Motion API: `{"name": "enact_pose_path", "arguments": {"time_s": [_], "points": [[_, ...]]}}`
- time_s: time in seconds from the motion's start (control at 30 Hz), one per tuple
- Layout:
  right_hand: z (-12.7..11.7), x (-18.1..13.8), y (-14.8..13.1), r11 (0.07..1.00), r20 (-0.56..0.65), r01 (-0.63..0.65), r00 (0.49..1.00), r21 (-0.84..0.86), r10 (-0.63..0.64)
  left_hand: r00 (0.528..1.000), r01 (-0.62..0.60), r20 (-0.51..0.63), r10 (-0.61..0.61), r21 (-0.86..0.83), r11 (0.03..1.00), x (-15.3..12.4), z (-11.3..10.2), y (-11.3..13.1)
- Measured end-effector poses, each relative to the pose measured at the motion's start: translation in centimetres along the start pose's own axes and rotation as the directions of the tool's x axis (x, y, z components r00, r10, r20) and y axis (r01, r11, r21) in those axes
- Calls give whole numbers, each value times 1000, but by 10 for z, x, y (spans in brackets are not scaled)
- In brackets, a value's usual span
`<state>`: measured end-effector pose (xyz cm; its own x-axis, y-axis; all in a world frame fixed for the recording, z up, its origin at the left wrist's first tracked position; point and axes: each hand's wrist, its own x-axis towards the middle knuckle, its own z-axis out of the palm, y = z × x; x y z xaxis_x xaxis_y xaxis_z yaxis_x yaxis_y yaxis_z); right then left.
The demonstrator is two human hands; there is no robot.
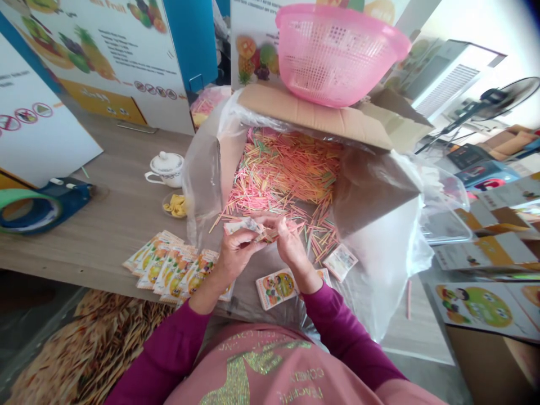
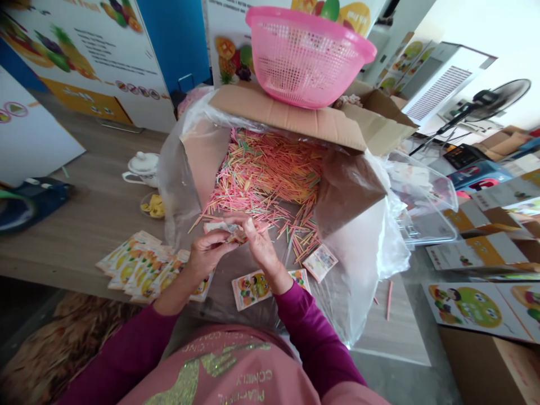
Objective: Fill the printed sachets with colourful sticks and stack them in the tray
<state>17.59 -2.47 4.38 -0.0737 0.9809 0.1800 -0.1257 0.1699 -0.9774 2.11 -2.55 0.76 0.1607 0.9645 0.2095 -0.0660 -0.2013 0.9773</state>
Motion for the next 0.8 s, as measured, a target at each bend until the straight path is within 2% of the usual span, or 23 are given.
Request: {"name": "enact_pose_path", "arguments": {"time_s": [0.1,0.23,0.37,0.53,0.67,0.73,0.8], "points": [[-4,1,-5,998,67,-40,997,-51,43,999,-21,34,21,-16,1000,1,2,-2],[-9,8,-14,995,236,-59,969,-83,77,998,-20,58,22,-32,999,2,4,-8],[-17,22,-18,992,398,-39,914,-118,83,997,-38,63,38,-2,999,5,6,-13],[-23,37,-25,983,497,-22,860,-184,112,990,-126,73,119,100,987,10,1,-16],[-23,50,-28,981,613,25,784,-195,102,975,-219,86,206,182,959,13,-8,-14],[-23,57,-28,976,664,45,739,-214,112,975,-218,95,202,204,954,13,-10,-12],[-21,61,-27,970,687,48,714,-239,134,984,-167,94,152,177,970,12,-10,-10]]}}
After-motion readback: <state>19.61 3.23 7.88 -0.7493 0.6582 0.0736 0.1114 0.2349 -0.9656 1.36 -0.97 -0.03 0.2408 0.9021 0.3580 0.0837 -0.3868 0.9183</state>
